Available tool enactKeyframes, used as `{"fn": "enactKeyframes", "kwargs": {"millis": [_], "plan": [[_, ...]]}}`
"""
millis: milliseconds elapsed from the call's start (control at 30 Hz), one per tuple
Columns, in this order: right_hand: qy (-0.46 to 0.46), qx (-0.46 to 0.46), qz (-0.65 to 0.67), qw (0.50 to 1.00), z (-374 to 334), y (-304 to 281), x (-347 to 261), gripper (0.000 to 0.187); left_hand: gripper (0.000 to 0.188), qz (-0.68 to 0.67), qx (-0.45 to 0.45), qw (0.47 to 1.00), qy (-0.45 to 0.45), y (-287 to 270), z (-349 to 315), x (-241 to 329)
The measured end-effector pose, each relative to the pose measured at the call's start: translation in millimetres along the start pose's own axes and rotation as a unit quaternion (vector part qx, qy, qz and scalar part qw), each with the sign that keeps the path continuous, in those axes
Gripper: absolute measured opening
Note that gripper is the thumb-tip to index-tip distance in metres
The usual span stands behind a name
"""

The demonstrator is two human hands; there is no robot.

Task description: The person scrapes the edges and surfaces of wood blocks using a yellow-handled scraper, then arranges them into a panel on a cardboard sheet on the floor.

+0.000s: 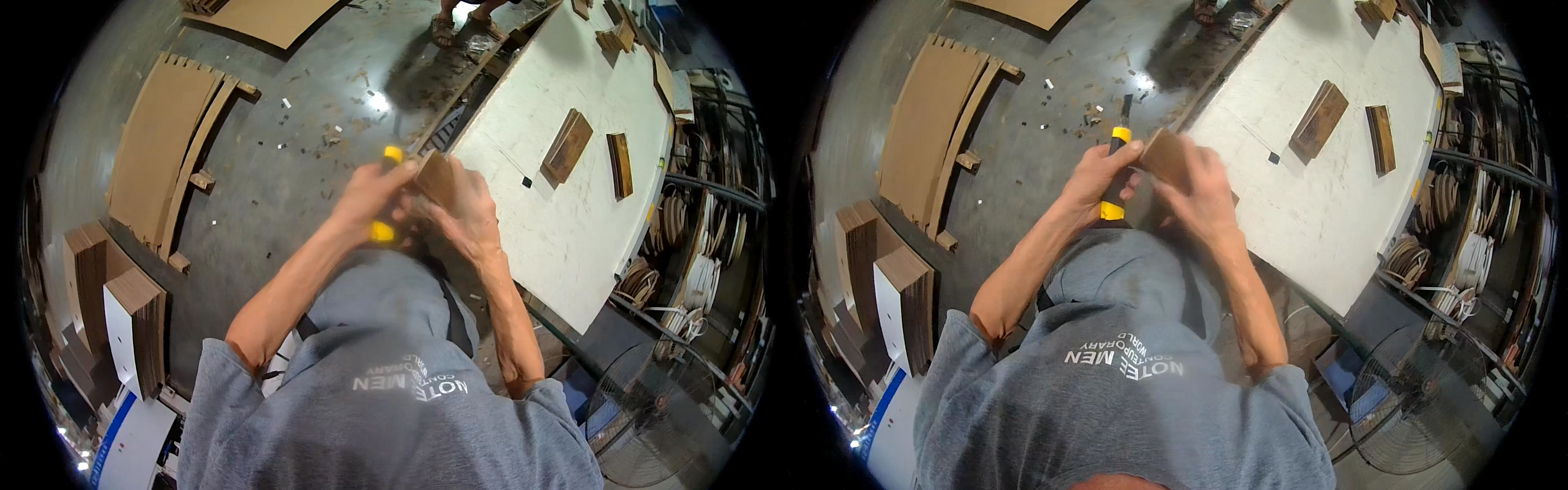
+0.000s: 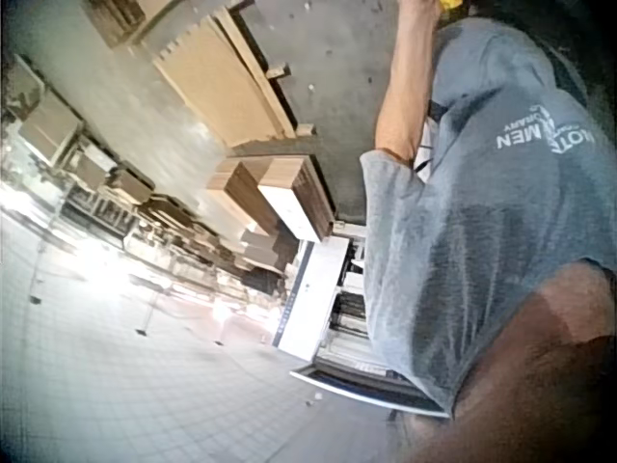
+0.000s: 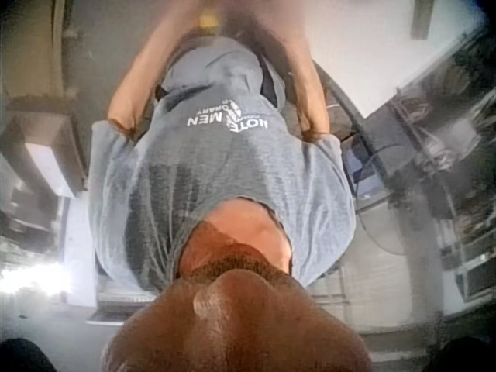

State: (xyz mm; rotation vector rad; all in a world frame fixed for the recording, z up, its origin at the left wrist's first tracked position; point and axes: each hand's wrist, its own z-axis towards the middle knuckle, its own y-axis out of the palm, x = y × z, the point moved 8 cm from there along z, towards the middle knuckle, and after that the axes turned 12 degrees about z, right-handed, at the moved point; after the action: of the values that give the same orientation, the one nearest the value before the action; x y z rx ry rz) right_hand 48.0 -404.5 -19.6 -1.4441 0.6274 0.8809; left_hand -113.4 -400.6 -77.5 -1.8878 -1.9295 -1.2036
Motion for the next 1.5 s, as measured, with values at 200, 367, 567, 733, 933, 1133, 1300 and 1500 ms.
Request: {"fn": "enactKeyframes", "kwargs": {"millis": [200,367,567,733,933,1133,1300,1500], "plan": [[-0.015,0.025,-0.192,0.981,7.1,9.9,37.3,0.076,0.028,0.093,0.004,0.996,-0.006,-20.9,-11.3,-18.7],[-0.016,0.029,-0.189,0.981,2.6,17.7,46.9,0.076,0.028,0.139,-0.042,0.989,0.028,-4.0,-26.2,-11.9],[-0.036,0.036,-0.173,0.984,1.4,17.5,52.4,0.074,0.031,0.181,-0.035,0.982,0.029,-0.6,-22.4,-10.3],[-0.036,0.041,-0.174,0.983,4.7,18.5,52.2,0.073,0.031,0.175,-0.008,0.984,-0.027,-3.4,-20.2,-22.7],[-0.031,0.031,-0.163,0.986,4.8,20.7,57.7,0.073,0.030,0.193,-0.014,0.981,-0.023,-9.5,-9.1,-27.9],[-0.048,0.046,-0.155,0.986,0.6,16.2,56.5,0.073,0.016,0.058,0.052,0.979,-0.190,-81.9,36.5,-142.2],[-0.032,0.024,-0.155,0.987,-0.7,16.0,62.8,0.073,0.028,0.065,0.066,0.995,-0.048,-74.8,35.3,-53.0],[0.039,0.092,-0.022,0.995,-11.2,-69.1,62.0,0.072,0.040,0.278,0.095,0.954,0.057,-11.2,-1.1,1.7]]}}
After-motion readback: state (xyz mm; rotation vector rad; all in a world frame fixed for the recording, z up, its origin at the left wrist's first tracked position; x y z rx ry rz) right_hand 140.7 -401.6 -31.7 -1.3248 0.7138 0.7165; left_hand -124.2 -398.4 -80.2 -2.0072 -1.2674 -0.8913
